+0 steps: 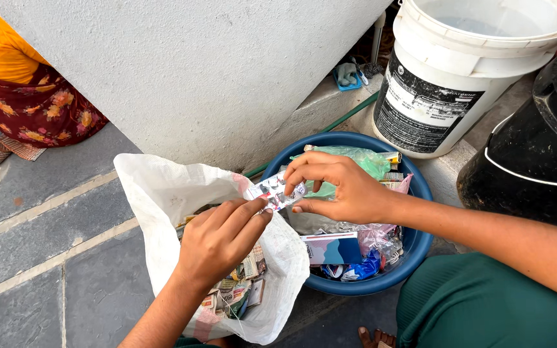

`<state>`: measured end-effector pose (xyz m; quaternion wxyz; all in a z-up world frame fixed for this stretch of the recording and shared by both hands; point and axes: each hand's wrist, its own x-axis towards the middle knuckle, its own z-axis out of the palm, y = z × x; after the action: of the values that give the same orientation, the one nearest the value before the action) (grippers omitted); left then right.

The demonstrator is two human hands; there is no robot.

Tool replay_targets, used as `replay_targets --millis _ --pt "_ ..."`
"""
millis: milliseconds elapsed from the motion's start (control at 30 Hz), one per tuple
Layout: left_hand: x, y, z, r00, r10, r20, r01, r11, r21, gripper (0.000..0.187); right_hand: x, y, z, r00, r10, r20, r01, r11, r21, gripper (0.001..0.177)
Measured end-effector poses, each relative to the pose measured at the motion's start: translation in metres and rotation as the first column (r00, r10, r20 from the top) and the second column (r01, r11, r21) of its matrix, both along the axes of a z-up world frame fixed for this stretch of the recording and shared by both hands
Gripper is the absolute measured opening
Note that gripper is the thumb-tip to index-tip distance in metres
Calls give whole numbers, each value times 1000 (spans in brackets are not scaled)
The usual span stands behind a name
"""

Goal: The person sorts through various items in a white bag and a blue bin, picking up and examining medicine blister packs and plastic scraps by hand.

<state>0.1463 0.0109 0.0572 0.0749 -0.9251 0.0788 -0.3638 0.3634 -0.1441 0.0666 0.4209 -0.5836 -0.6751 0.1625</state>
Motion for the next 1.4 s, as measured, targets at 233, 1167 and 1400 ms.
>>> replay_targets --millis 233,1167,1400 --pt "-7 -5 -2 1000 -30 -4 30 999 -29 26 -8 0 2 989 12 151 -31 992 123 19" --pt "-20 -5 -5 999 -39 2 39 999 -32 19 -27 8 10 986 3 164 -12 998 56 9" --pt "-23 -2 -3 988 -130 -86 111 974 -200 16 -33 12 4 905 37 424 -119 978 170 12"
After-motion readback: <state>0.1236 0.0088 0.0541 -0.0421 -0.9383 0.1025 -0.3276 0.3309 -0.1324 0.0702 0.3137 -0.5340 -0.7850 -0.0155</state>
